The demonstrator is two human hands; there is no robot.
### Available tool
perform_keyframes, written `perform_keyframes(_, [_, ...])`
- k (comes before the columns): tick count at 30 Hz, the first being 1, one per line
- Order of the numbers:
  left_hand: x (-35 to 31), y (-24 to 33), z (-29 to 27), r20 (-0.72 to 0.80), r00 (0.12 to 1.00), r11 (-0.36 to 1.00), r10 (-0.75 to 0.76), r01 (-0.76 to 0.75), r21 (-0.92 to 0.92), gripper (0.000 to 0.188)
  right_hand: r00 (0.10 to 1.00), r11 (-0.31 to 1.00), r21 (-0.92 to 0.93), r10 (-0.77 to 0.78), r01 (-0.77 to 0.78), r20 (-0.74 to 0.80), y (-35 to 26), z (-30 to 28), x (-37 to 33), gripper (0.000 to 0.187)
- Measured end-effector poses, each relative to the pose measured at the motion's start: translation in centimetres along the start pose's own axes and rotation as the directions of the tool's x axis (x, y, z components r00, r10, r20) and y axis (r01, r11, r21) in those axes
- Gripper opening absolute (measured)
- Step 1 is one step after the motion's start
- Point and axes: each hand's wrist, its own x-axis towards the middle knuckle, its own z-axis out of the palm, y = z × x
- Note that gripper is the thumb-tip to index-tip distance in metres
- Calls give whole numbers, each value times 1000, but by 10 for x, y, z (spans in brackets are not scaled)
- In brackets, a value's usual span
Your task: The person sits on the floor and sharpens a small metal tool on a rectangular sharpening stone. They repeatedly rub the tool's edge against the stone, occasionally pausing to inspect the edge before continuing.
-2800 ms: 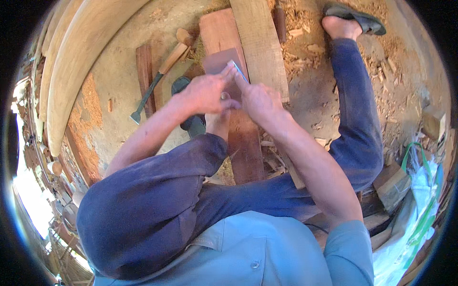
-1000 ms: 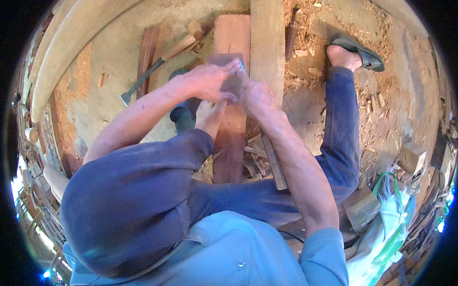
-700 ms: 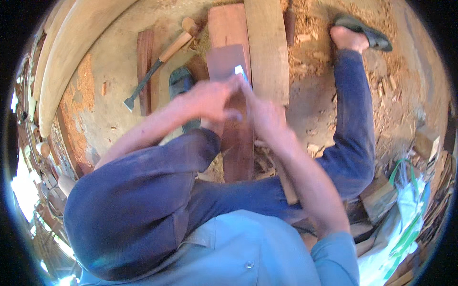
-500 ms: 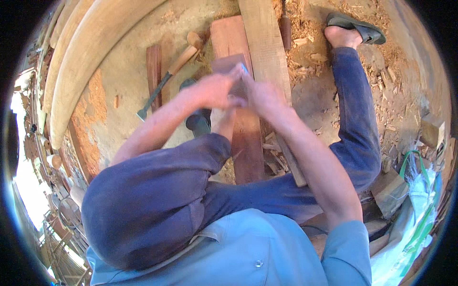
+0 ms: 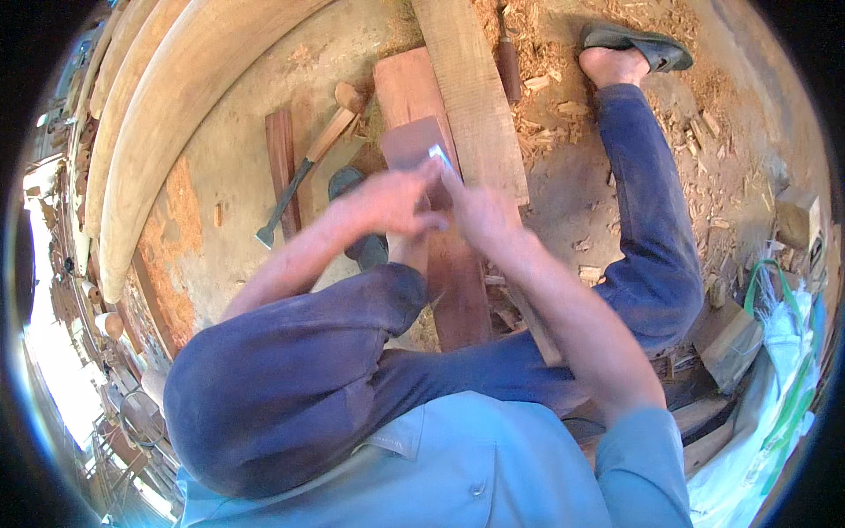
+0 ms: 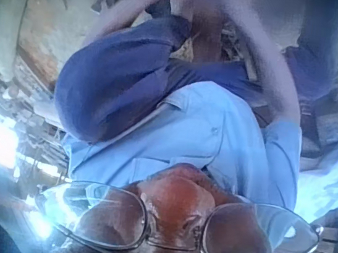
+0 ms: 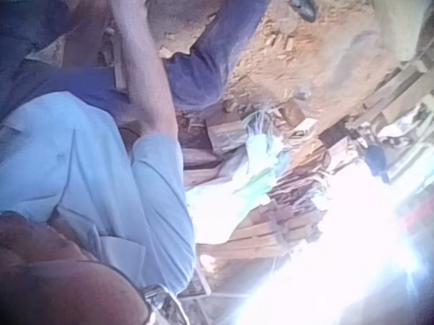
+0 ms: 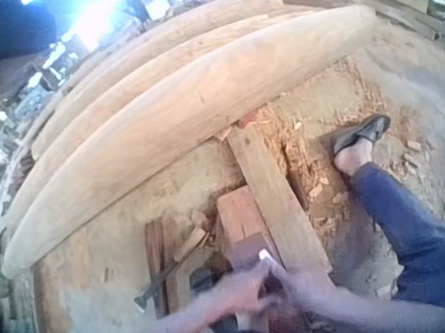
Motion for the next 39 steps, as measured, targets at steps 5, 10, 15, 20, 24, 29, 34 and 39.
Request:
perform_keyframes(5, [-11, 24, -3, 28, 999, 1000, -28, 28, 3, 103, 994, 993, 79, 83, -89, 67, -8, -2, -17, 69])
perform_keyframes(10, [16, -5, -31, -171, 985, 997, 11, 1, 74, 103, 992, 999, 19, -45, 47, -118, 12, -7, 42, 68])
perform_keyframes(15, [-18, 21, 6, -2, 1000, 1000, 28, -28, -12, 105, 967, 993, -43, 117, -110, 228, -18, -27, -24, 64])
perform_keyframes(20, [-43, 35, -11, -80, 945, 929, 317, -326, -176, 77, 994, 916, 388, 107, -98, -1, 0, -26, -70, 52])
perform_keyframes(24, [-64, 23, -62, 22, 996, 635, 89, -40, -772, 58, 943, 305, 893, 145, -330, 299, -16, -108, -45, 39])
perform_keyframes(29, [-37, 54, -81, -478, 877, 169, -58, -463, -870, 44, 997, 32, 998, -52, -59, 60, -25, -121, -27, 36])
perform_keyframes(34, [-28, 70, -91, -413, 908, 307, -75, -373, -876, 31, 997, 107, 994, -70, 32, -24, -5, -88, -27, 30])
perform_keyframes(39, [-27, 78, -88, -466, 880, 630, 95, -415, -656, 28, 990, 166, 977, -81, 130, -118, 13, -65, -38, 32])
